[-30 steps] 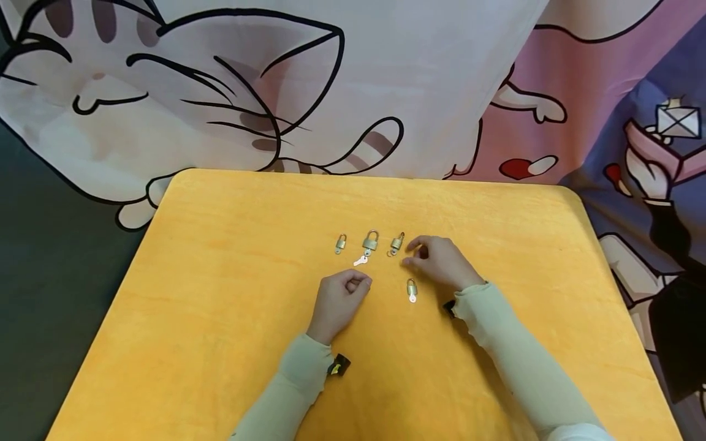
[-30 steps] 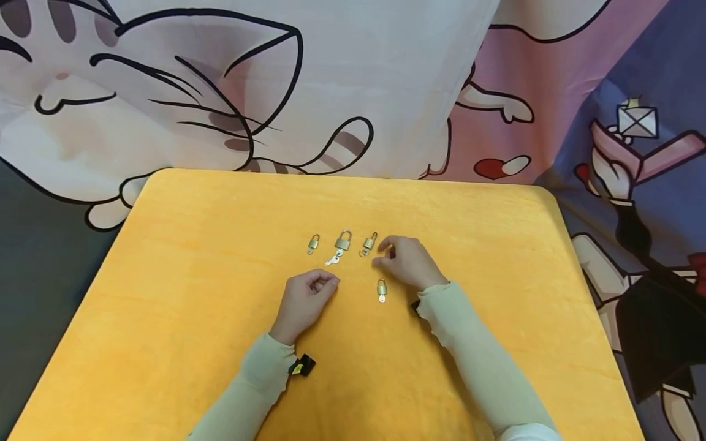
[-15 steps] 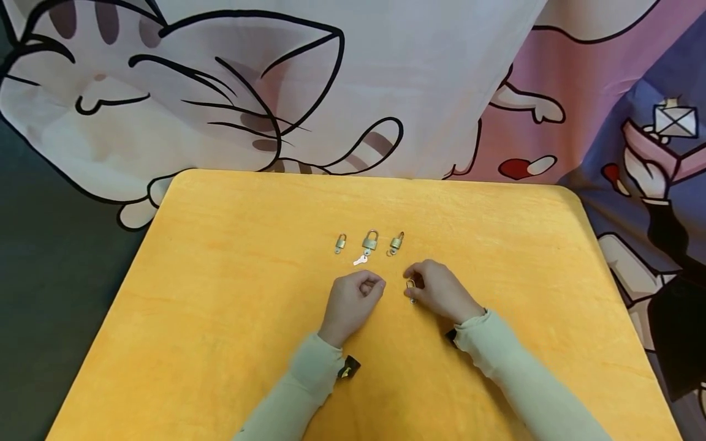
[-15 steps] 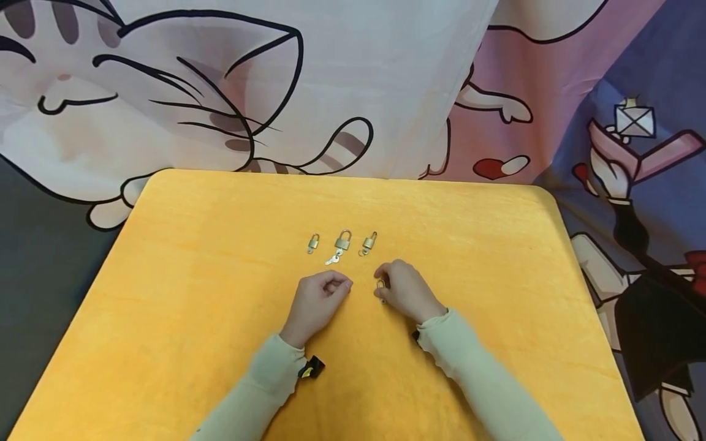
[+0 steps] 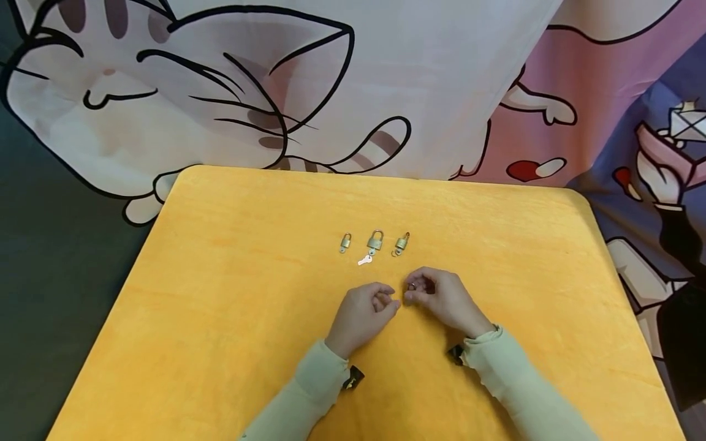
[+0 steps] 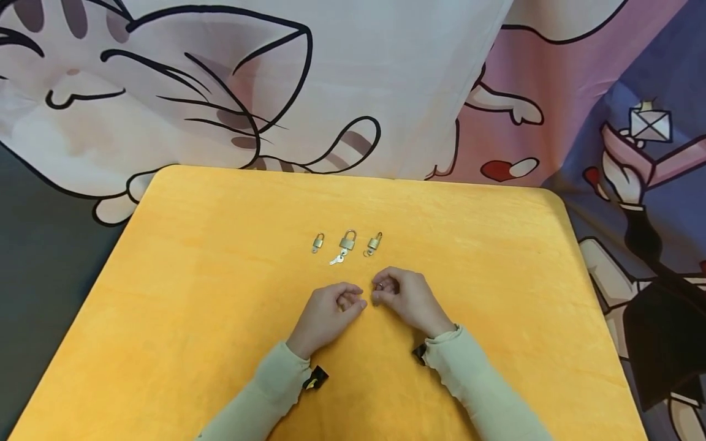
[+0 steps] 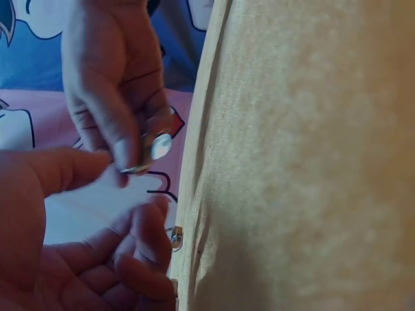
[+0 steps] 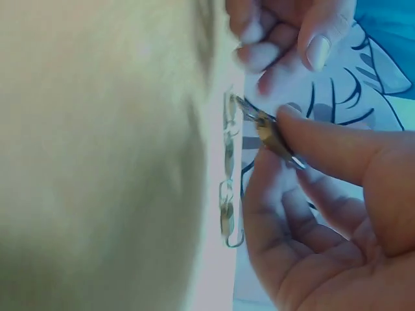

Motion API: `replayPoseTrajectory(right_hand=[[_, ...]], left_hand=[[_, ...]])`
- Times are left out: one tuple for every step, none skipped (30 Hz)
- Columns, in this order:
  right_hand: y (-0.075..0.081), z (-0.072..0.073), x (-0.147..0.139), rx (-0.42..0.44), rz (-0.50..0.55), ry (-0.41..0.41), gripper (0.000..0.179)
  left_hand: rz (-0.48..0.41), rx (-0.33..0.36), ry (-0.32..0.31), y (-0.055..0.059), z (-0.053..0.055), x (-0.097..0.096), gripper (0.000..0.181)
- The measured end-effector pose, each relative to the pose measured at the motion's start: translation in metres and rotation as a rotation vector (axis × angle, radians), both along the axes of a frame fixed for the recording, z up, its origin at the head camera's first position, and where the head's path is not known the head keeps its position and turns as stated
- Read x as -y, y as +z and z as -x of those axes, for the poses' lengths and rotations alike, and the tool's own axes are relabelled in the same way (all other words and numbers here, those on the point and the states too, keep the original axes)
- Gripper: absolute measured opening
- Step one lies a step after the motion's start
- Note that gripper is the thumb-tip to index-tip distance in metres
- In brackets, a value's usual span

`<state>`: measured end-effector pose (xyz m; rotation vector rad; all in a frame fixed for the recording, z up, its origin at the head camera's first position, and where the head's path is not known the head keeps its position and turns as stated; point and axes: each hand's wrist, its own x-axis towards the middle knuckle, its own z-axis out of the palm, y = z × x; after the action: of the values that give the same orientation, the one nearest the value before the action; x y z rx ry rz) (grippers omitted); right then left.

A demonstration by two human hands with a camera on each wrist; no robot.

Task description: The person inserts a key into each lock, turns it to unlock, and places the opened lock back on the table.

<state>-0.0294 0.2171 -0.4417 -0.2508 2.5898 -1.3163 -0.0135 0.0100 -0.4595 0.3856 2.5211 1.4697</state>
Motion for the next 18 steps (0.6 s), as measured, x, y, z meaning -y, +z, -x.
replayPoseTrajectory(right_hand=[[0.001,0.000,0.001,0.000,0.039,-0.003,0.017],[0.001,0.000,0.002,0.000,0.075,-0.008,0.018],[0.002,0.001,0.004,0.002,0.113,-0.014,0.020],[0.002,0.001,0.005,0.007,0.153,-0.019,0.021],[0.003,0.001,0.007,0.014,0.188,-0.026,0.022],[0.004,0.002,0.009,0.021,0.222,-0.032,0.023],[0.004,0.003,0.010,0.027,0.252,-0.038,0.024],[0.004,0.003,0.013,0.035,0.280,-0.044,0.025],[0.005,0.004,0.015,0.044,0.308,-0.049,0.026],[0.005,0.004,0.017,0.052,0.329,-0.055,0.027],[0.005,0.004,0.020,0.060,0.348,-0.060,0.027],[0.005,0.005,0.022,0.067,0.366,-0.062,0.027],[0.005,0.005,0.024,0.074,0.381,-0.065,0.028],[0.005,0.006,0.027,0.080,0.395,-0.067,0.028],[0.004,0.006,0.029,0.084,0.409,-0.064,0.028],[0.004,0.007,0.031,0.091,0.423,-0.059,0.028],[0.003,0.008,0.033,0.098,0.428,-0.048,0.028],[0.002,0.009,0.035,0.104,0.431,-0.035,0.028]], left_hand=[[0.003,0.003,-0.007,0.000,0.000,0.000,0.029],[0.008,0.006,-0.014,0.001,-0.001,0.001,0.034],[0.015,0.005,-0.023,0.001,-0.001,0.001,0.037],[0.020,0.003,-0.031,0.001,-0.001,0.002,0.037],[0.022,0.005,-0.039,0.002,-0.001,0.002,0.036],[0.019,0.006,-0.046,0.002,-0.001,0.003,0.033],[0.011,0.010,-0.051,0.002,-0.001,0.003,0.029],[0.001,0.012,-0.055,0.002,-0.001,0.004,0.025],[-0.013,0.011,-0.057,0.002,-0.001,0.005,0.021],[-0.029,0.008,-0.060,0.002,-0.001,0.006,0.019],[-0.049,0.007,-0.057,0.001,-0.001,0.007,0.018],[-0.071,0.008,-0.053,0.000,0.000,0.008,0.019],[-0.095,0.009,-0.047,-0.001,0.000,0.008,0.020],[-0.116,0.008,-0.039,-0.002,0.001,0.009,0.021],[-0.135,0.007,-0.028,-0.003,0.001,0.010,0.023],[-0.151,0.010,-0.016,-0.004,0.001,0.011,0.023],[-0.166,0.011,-0.002,-0.004,0.002,0.012,0.023],[-0.174,0.010,0.011,-0.004,0.002,0.013,0.022]])
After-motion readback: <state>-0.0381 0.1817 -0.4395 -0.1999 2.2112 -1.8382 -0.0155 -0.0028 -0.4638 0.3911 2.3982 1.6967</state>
